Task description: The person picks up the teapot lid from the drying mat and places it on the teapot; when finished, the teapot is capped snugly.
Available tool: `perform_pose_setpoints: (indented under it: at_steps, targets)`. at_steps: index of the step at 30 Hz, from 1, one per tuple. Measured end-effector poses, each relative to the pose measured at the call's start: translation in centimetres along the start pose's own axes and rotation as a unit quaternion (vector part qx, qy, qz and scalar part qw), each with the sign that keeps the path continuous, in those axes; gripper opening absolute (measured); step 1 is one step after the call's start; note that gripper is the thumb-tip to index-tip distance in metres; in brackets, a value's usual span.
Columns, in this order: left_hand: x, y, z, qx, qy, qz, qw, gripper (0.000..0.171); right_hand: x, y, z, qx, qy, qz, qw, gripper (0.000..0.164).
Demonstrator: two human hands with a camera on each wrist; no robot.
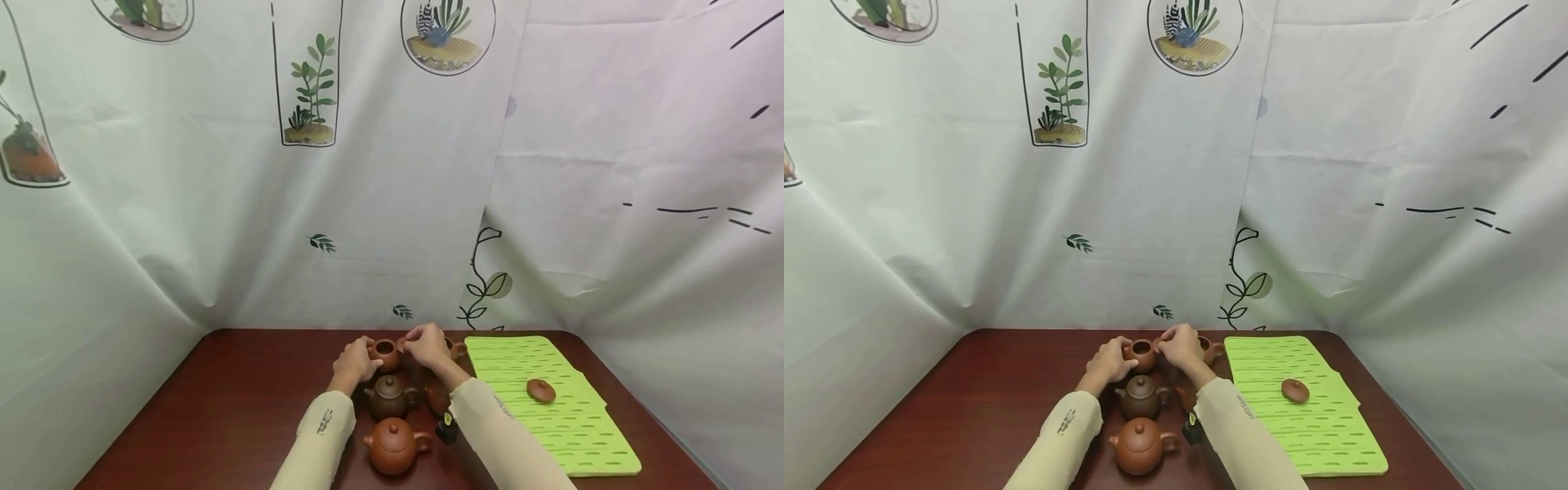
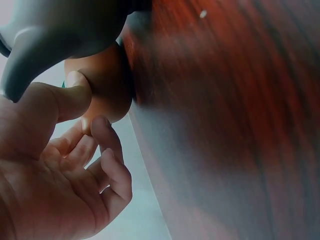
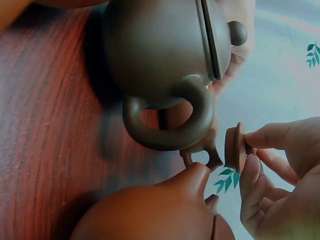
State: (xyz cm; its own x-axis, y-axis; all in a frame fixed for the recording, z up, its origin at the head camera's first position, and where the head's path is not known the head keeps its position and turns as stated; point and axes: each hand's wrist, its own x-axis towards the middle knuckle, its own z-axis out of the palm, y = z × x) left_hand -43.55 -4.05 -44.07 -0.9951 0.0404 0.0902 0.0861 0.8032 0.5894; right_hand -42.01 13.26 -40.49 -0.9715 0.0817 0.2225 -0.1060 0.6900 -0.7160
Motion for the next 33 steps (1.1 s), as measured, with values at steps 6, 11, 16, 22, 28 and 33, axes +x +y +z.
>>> perform_pose_setpoints:
  at_steps: [6,11,16,22,28,33]
  targets:
    - [0.0,0.0,0.1,-0.004,-0.008,0.001,1.0000,0.050,0.4,-0.3,0.5,0.023,-0.008,-0.003,1.000,0.003]
    - [-0.1,-0.1,-0.1,-0.001,-0.005,-0.003,1.0000,0.049,0.7,-0.8,1.2,0.020,-0.021,-0.010,1.000,0.004]
    - [0.0,-0.1,-0.1,-0.006,-0.003,-0.002,1.0000,0.049,0.9,-1.0,1.8,0.011,-0.016,-0.018,1.000,0.003]
    - [-0.2,0.2,0.0,-0.012,-0.007,-0.004,0.9999,0.049,1.4,-0.8,2.2,-0.007,-0.013,-0.020,1.000,0.006]
    - [-0.1,0.2,-0.2,-0.016,-0.006,-0.009,0.9998,0.049,1.9,-1.1,2.5,-0.018,-0.019,-0.035,0.999,0.004]
    - [-0.2,0.0,0.0,-0.012,-0.006,-0.010,0.9999,0.048,2.2,-1.2,2.9,-0.021,-0.031,-0.041,0.998,0.004]
